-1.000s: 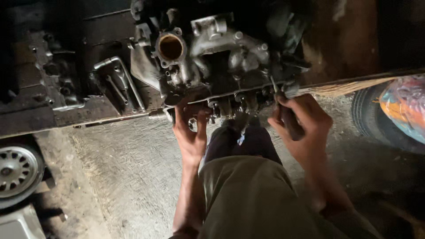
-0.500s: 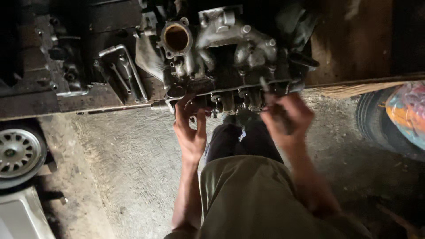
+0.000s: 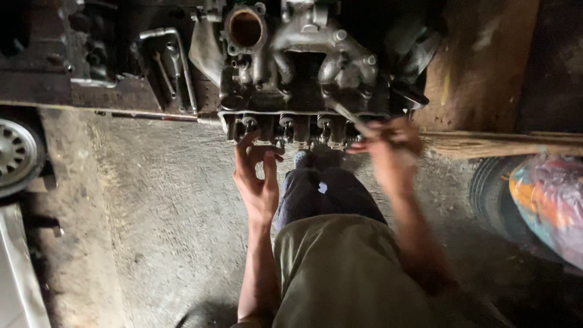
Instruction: The person uses a wrench to loosen bolts on a disassembled engine block, then scrubs the surface with a wire brush. The person repeatedly scrubs the same area of the engine block with the brush.
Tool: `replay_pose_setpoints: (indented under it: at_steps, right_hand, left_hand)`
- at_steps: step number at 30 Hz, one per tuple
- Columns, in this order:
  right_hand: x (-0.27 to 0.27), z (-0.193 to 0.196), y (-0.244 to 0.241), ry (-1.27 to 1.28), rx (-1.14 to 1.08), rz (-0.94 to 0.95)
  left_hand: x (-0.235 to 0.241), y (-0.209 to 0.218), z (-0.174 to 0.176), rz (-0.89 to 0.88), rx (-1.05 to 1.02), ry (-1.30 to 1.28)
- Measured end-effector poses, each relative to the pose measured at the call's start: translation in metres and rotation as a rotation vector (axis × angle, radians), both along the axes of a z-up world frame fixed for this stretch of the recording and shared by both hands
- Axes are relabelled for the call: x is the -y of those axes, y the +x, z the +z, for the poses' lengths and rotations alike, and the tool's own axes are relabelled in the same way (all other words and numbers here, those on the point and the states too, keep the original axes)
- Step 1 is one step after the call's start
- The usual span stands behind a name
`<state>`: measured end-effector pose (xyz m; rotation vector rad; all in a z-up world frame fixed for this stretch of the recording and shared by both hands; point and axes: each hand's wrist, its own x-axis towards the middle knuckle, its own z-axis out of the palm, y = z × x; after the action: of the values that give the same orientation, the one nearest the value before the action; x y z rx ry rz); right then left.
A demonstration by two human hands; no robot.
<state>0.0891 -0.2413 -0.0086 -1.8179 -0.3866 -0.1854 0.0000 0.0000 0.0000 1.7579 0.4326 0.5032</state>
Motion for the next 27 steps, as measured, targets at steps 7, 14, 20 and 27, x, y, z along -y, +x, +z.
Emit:
replay_pose_setpoints:
  at_steps: [7,14,20,27]
  right_hand:
    - [-0.011,-0.011,0.009,-0.324,0.198,0.079]
    - [0.017,0.032,0.038,0.087,-0.098,0.054]
    - [-0.023,0.000,0.017,-0.081,-0.020,0.062]
    - [0.024,0.012,0.027,-0.119,0.124,0.122]
  left_hand:
    - [0.025,-0.019,0.006,0.102,-0.029,-0.059]
    - [0.037,-0.018,0.012,0.164,-0.049,-0.068]
    - [0.037,-0.021,0.005,0.172,-0.042,0.002]
    - [0.027,-0.018,0.000,0.162,-0.064,-0.028]
